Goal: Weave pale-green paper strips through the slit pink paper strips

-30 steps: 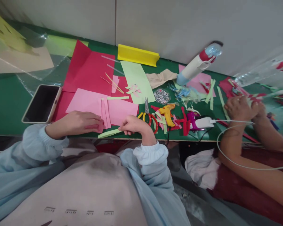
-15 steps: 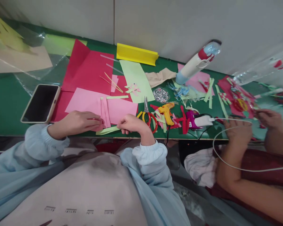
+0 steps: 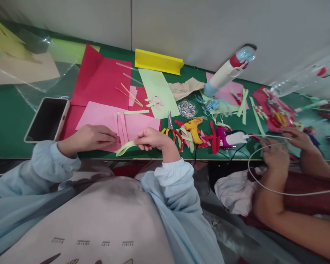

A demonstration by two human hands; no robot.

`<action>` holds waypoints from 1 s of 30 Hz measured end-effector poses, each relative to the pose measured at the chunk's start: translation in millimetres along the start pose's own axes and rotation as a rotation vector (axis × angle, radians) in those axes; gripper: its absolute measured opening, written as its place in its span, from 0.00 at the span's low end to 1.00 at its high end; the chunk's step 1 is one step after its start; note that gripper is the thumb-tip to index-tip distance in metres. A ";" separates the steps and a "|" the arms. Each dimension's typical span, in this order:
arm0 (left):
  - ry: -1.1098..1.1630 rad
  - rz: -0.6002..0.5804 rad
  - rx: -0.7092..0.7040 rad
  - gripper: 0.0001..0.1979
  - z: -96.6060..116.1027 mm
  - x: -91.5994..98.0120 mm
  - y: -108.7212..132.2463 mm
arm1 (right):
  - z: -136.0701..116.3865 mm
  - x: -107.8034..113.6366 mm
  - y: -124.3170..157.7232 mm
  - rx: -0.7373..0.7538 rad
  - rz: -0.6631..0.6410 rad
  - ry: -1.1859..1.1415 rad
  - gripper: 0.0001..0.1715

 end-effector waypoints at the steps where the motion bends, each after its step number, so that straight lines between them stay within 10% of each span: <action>1: 0.010 0.003 0.001 0.16 -0.1 0.0 -0.2 | -0.6 -0.5 -0.4 0.005 -0.003 -0.030 0.16; 30: 0.054 0.024 -0.013 0.19 -2.5 -1.1 -0.6 | 0.7 -0.9 -10.4 -0.248 0.263 0.173 0.19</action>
Point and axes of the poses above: each hand's wrist, its own y-axis away from the middle knuckle, its own x-axis out of the back of the hand, z = x × y, the point moved 4 cm from there along -y, towards the middle knuckle, and after that the axes turned 4 degrees about -z, right-handed, at the moved point
